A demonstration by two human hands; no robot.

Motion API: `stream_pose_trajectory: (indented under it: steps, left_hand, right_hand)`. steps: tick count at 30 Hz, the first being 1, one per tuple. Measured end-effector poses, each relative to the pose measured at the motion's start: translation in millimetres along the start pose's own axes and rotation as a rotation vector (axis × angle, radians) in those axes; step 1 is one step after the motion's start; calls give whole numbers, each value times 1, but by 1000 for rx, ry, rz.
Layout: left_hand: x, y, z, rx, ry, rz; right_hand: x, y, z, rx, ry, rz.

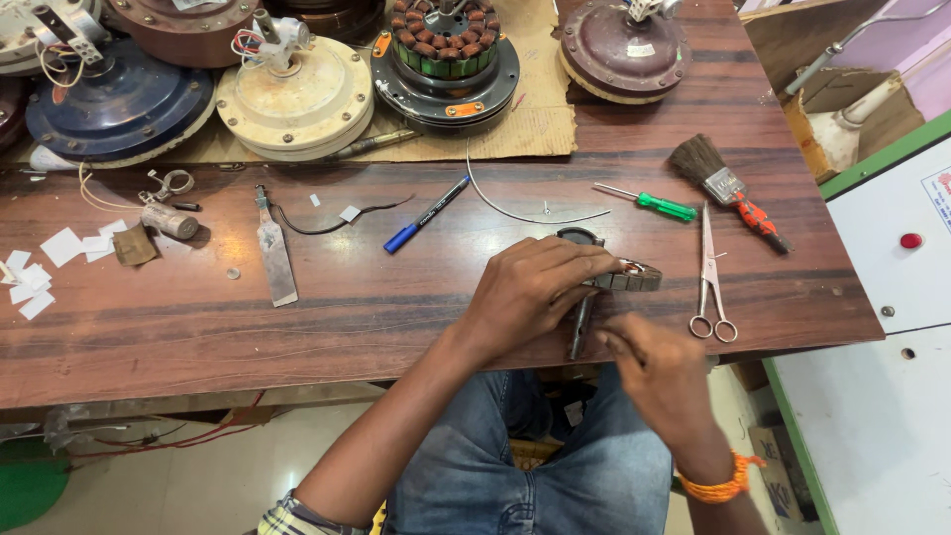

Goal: The person sits at a workbench and winds copper wire by hand around the armature of a fan motor, pressing the wire into the slots around the rotor while turning the armature. They work the wire around the winding continuously, with assorted fan motor parts and hand tools laid out on the bench.

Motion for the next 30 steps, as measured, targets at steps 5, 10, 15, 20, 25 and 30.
stream_pose_trajectory:
  steps: [5,10,15,20,25,30]
  left_hand:
    - [-2,-5,0,25,-201,-139]
    - [-17,0,-4,270,-119,303]
    - [-30,-3,5,456,-23,426]
    - [-37,-1,13,463,-57,332]
    - [-43,22,25,61,184,-154]
    - [-41,39,40,-188,460,-432]
  right_hand:
    - [-19,18,27,-14,110,-44]
    - [-26,17,38,127,147,51]
    - [-27,-3,9,148,160,-22]
    - [-11,-22,-43,-62,45,-3]
    - [24,-40,-53,-104,128,-212]
    - [78,-36,-39,-25,76,-218]
Point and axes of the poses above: each hand's wrist, its own x-axis towards the middle knuckle, its own z-axis out of the palm, y = z × x, the point moved 2 cm from there along x, towards the middle knuckle, and after that the axes turned 2 degrees about -z, right-handed, at the moved point
